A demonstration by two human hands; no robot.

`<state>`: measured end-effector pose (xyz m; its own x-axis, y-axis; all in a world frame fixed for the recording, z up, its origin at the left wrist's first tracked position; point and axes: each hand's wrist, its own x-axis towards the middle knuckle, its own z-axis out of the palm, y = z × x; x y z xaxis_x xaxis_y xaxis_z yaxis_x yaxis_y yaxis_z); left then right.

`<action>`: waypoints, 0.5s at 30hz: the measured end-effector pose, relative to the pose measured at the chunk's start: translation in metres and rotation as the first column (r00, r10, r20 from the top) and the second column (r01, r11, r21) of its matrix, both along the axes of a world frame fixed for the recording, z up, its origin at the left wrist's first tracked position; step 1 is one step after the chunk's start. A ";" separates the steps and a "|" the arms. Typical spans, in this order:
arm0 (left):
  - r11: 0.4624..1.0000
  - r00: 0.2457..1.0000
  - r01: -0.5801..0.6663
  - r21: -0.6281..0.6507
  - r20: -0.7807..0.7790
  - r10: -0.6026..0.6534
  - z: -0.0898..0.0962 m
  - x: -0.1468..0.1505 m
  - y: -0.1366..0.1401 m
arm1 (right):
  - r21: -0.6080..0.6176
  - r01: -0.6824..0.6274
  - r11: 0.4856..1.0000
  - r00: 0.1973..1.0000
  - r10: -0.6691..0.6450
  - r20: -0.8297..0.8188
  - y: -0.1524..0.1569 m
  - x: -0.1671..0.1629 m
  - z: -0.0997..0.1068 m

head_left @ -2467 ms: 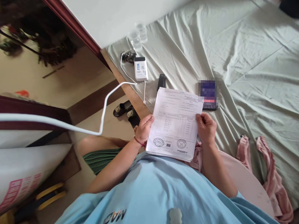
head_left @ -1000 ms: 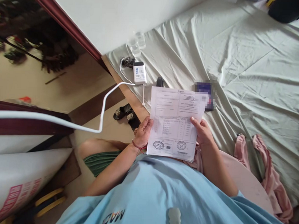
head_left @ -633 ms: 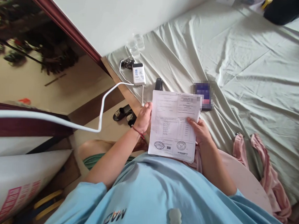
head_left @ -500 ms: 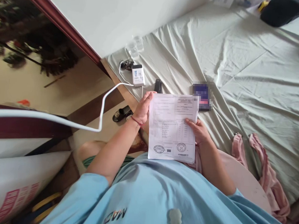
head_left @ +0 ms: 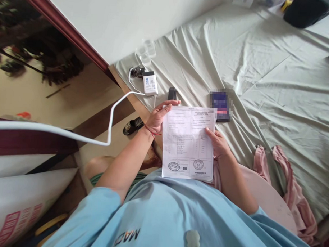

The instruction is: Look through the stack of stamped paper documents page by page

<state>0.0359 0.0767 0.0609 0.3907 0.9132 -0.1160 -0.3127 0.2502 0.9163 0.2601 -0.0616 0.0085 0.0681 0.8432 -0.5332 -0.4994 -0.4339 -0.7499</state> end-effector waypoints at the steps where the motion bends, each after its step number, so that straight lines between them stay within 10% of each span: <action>1: 1.000 1.000 0.005 -0.004 -0.001 -0.005 0.002 0.000 -0.001 | -0.002 -0.004 1.000 1.000 0.004 0.001 0.000 0.000 0.000; 15: 0.999 1.000 -0.030 -0.030 -0.006 0.030 0.001 0.001 0.004 | 0.017 0.026 1.000 1.000 -0.026 0.016 0.001 -0.001 0.002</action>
<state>0.0367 0.0809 0.0614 0.3622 0.9206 -0.1459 -0.3151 0.2683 0.9103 0.2595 -0.0611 0.0108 0.0989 0.8501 -0.5173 -0.4977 -0.4079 -0.7654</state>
